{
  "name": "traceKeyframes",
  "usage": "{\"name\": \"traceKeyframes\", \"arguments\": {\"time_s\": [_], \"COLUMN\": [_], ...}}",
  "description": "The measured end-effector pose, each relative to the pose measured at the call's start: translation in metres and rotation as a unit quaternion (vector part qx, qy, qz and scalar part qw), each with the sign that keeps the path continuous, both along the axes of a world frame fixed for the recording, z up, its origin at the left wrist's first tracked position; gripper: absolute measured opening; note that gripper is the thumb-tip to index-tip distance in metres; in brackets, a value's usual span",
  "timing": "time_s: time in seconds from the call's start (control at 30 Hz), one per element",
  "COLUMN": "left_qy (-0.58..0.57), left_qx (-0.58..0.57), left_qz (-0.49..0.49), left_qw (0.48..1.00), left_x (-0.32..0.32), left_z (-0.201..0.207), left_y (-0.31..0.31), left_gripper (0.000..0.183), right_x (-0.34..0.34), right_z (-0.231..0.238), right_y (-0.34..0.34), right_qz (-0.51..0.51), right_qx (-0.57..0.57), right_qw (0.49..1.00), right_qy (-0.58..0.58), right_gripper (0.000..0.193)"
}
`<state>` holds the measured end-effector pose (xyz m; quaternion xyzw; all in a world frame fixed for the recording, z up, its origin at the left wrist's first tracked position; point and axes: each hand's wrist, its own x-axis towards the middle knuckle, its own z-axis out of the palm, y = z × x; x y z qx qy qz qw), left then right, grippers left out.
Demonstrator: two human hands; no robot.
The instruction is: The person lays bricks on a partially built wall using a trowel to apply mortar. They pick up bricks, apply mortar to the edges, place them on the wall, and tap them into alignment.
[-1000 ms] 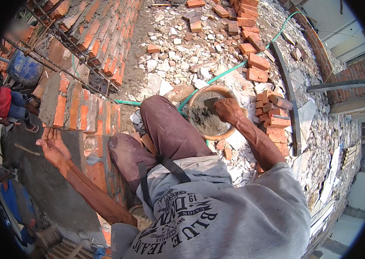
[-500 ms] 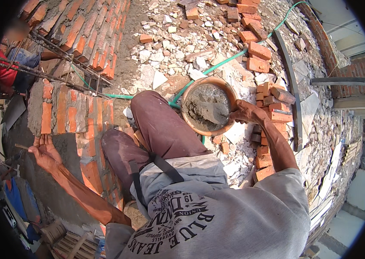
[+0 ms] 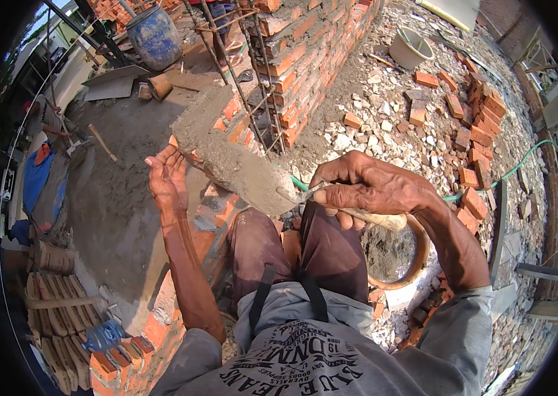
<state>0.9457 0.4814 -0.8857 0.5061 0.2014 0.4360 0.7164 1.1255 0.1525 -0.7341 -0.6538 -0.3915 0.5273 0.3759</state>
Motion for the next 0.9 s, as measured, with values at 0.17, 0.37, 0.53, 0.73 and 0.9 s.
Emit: {"name": "traceKeyframes", "arguments": {"time_s": [0.17, 0.37, 0.53, 0.73, 0.9], "left_qy": [-0.039, -0.052, -0.040, -0.024, -0.036], "left_qx": [-0.016, -0.002, 0.005, 0.004, 0.004], "left_qz": [-0.019, -0.017, -0.029, -0.017, -0.021], "left_qw": [0.999, 0.998, 0.999, 1.000, 0.999], "left_x": [0.002, 0.001, -0.002, -0.002, -0.002], "left_z": [-0.008, -0.008, -0.005, -0.004, -0.005], "left_y": [0.006, 0.003, 0.002, -0.001, 0.000], "left_gripper": [0.082, 0.076, 0.078, 0.078, 0.077], "right_x": [-0.005, -0.003, 0.005, -0.006, 0.013], "right_z": [-0.007, 0.014, 0.076, 0.082, 0.078], "right_y": [0.098, 0.111, 0.099, 0.134, 0.147], "right_qz": [0.041, -0.046, 0.043, 0.212, 0.222], "right_qx": [0.094, 0.092, 0.123, 0.150, 0.181], "right_qw": [0.960, 0.947, 0.948, 0.686, 0.649], "right_qy": [0.260, 0.303, -0.290, -0.679, -0.704], "right_gripper": [0.031, 0.033, 0.027, 0.022, 0.021]}}
